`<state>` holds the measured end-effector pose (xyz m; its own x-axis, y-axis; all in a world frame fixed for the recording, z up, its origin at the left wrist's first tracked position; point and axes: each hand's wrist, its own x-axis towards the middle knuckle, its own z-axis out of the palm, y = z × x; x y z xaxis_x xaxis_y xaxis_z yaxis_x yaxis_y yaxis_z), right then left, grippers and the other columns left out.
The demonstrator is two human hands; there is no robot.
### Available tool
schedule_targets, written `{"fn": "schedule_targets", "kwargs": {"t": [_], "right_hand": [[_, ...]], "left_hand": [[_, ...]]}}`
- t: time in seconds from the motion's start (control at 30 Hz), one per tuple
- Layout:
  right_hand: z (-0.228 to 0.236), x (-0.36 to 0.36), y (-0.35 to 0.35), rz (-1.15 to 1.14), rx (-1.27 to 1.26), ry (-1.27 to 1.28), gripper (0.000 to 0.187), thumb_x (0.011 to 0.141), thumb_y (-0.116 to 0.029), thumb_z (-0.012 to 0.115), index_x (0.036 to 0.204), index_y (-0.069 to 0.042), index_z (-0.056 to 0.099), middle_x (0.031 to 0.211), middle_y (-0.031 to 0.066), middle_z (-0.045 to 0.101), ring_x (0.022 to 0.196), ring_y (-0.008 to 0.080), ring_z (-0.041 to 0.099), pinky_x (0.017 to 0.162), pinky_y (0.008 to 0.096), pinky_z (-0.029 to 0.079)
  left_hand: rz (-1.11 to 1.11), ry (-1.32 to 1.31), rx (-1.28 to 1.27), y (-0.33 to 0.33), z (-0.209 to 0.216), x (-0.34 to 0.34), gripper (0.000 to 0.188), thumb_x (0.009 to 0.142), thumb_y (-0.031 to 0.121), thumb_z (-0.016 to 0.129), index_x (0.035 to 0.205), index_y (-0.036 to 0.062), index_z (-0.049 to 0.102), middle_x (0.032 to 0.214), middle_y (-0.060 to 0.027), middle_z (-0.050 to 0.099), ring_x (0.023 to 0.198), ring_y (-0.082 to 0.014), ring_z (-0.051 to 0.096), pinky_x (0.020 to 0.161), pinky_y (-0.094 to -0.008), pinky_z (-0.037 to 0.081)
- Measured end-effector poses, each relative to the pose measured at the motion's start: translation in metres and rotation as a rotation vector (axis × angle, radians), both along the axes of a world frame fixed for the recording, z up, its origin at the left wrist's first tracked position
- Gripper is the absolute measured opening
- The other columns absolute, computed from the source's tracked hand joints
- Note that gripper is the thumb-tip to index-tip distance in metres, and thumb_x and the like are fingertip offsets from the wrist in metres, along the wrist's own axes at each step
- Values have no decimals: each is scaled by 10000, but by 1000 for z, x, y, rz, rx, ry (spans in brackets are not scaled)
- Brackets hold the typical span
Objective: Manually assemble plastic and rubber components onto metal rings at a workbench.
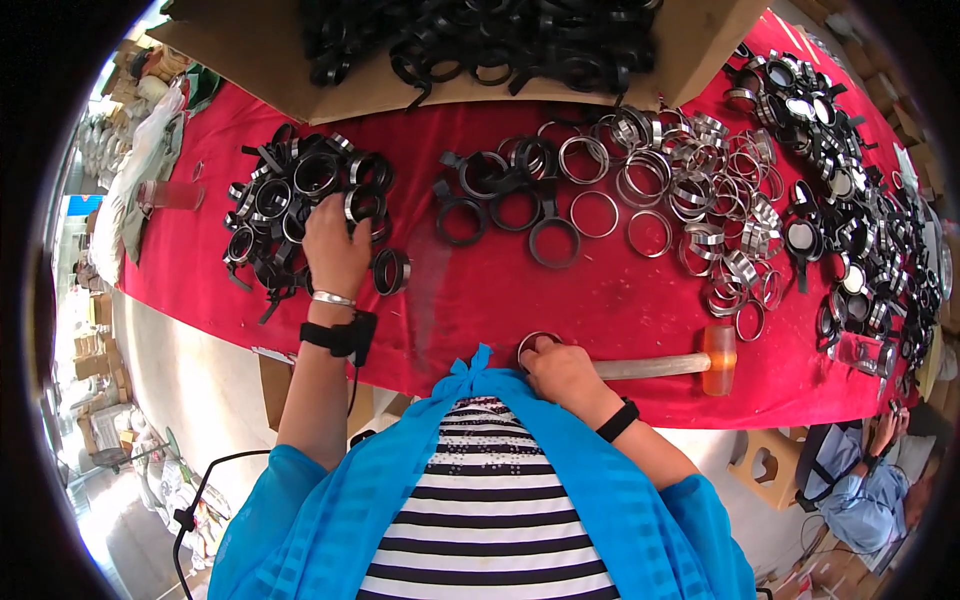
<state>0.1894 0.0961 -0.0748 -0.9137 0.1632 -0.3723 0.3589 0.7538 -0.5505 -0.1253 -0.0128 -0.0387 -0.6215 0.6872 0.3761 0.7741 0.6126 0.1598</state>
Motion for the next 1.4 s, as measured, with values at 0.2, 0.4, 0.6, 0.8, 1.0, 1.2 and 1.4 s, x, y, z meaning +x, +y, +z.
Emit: {"fn": "schedule_targets", "kwargs": {"t": [0.2, 0.4, 0.6, 0.8, 1.0, 1.2, 1.4], "right_hand": [[2, 10, 8, -319, -280, 215, 128, 821, -140, 588, 876, -24, 592, 809, 137, 587, 676, 282, 602, 612, 370, 492], [28, 18, 39, -1049, -1569, 492, 143, 924, -174, 522, 937, -38, 566, 785, 33, 578, 579, 81, 460, 522, 205, 346], [19, 29, 53, -1000, -1964, 661, 172, 933, -184, 491, 1010, -40, 544, 809, 39, 575, 551, 88, 407, 517, 233, 330], [27, 20, 50, -1002, -1806, 703, 147, 930, -183, 505, 970, -50, 552, 817, 36, 575, 576, 86, 443, 536, 221, 352], [34, -1, 39, -1080, -1406, 603, 137, 924, -182, 526, 911, -49, 559, 810, 34, 584, 632, 88, 508, 582, 209, 407], [37, -8, 30, -1038, -1291, 506, 136, 921, -183, 531, 921, -51, 560, 829, 16, 592, 638, 68, 520, 577, 200, 412], [41, -9, 25, -1055, -1266, 513, 133, 921, -178, 528, 949, -53, 564, 817, 2, 586, 616, 57, 515, 541, 192, 394]], "left_hand": [[-366, -256, -80, 55, -39, 26, 486, 735, 58, 609, 1209, 55, 502, 1319, -201, 420, 1108, -376, 511, 934, -429, 439], [-245, -371, -513, 72, -31, 35, 397, 754, 156, 667, 1117, 48, 546, 1211, -197, 451, 991, -383, 571, 849, -454, 487], [-383, -276, -766, 60, -11, 49, 416, 705, 299, 719, 1006, 32, 614, 1092, -176, 513, 978, -363, 564, 830, -426, 478], [-439, -633, -194, 42, -14, 75, 355, 761, 273, 676, 998, 15, 622, 1174, -171, 527, 1041, -311, 548, 901, -377, 433], [-409, -1533, 235, 46, 15, 124, 408, 881, 297, 608, 1137, -18, 570, 1161, -89, 582, 1047, -150, 543, 925, -297, 410], [-428, -2010, 217, 48, 20, 130, 320, 895, 212, 576, 1139, 5, 568, 1104, -63, 602, 1010, -131, 550, 939, -308, 404], [-400, -1914, 64, 50, 14, 133, 279, 860, 132, 600, 1106, 1, 586, 1031, -69, 628, 980, -133, 563, 905, -282, 420]]}}
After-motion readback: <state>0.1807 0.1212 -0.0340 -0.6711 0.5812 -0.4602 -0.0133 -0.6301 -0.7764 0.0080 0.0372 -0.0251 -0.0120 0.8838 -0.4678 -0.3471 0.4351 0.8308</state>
